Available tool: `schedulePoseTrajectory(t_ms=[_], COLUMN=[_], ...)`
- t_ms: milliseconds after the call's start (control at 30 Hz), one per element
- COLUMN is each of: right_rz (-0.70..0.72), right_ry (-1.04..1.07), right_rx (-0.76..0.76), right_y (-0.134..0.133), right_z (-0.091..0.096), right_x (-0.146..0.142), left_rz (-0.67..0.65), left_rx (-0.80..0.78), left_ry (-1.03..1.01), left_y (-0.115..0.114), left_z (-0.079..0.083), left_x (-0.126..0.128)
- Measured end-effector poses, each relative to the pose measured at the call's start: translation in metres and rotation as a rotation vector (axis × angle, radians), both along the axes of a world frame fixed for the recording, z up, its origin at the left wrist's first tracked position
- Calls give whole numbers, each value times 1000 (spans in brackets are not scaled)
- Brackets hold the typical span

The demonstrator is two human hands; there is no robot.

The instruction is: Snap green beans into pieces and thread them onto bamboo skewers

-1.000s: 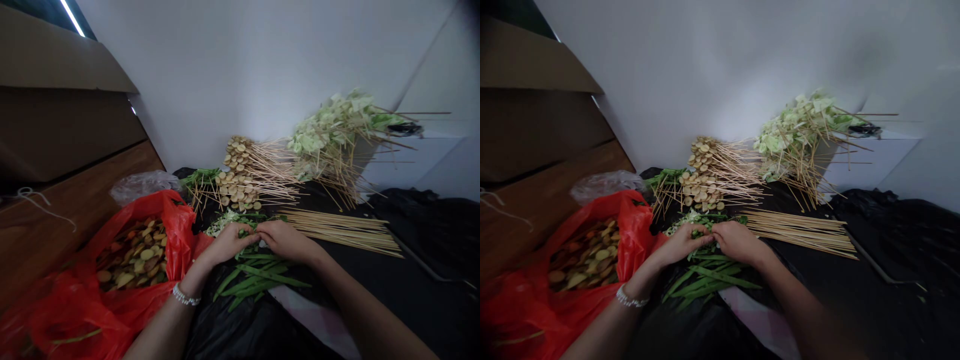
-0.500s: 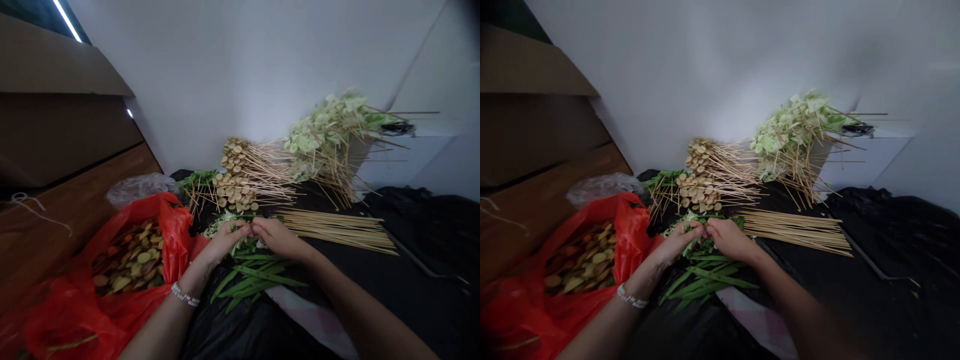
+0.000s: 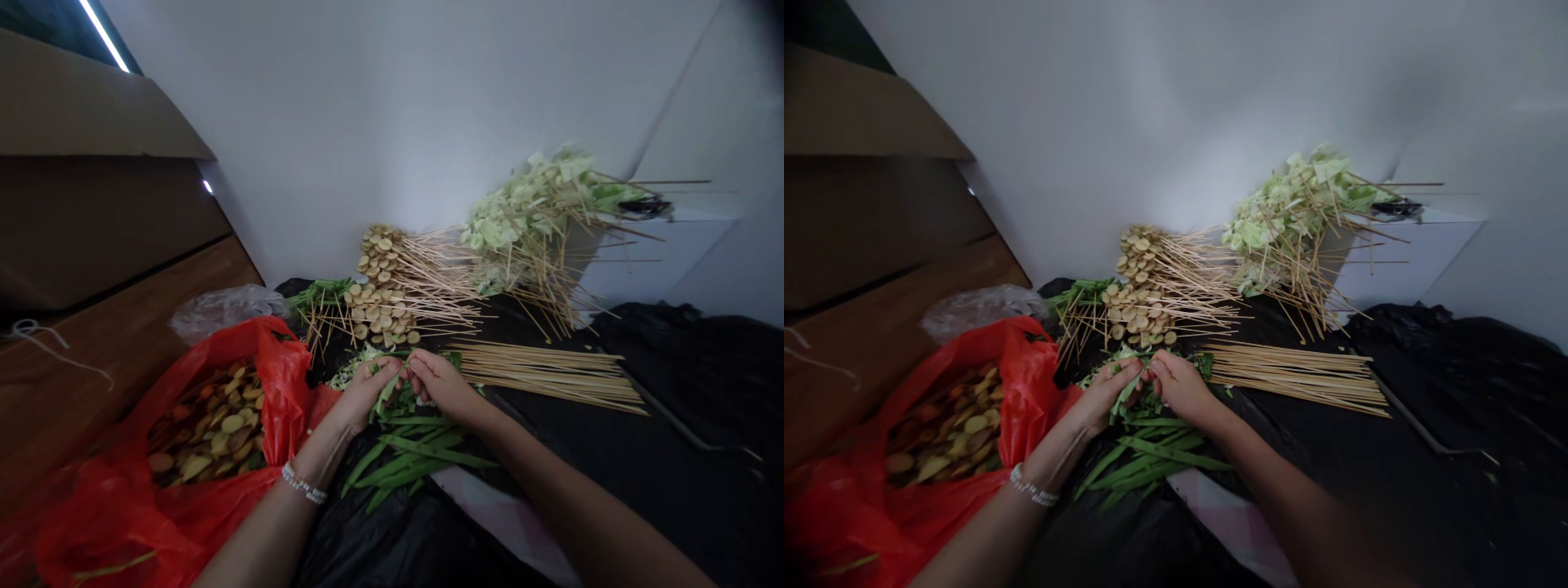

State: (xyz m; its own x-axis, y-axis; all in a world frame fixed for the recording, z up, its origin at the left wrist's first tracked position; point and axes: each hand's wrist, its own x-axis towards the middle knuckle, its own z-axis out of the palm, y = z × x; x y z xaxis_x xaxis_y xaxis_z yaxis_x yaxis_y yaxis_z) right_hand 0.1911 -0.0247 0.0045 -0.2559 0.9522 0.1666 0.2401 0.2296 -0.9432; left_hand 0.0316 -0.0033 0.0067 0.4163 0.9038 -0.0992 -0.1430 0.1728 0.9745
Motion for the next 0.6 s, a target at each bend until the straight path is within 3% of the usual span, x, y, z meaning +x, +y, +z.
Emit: schedulePoseTrajectory(t_ms=[167, 367, 600], right_rz=[39, 61, 44], right_ry=[268, 295, 344], right_rx=[-102, -149, -147], right_y=[-2, -4, 2], right_z=[2, 5, 0], right_x=[-5, -4, 1], left_rz=[102, 224, 515], left_rx=[-25, 33, -46], left_ry=[-108, -30, -185], left_y=[0, 1, 17], left_z=[5, 4, 12], left_x=[1, 2, -15])
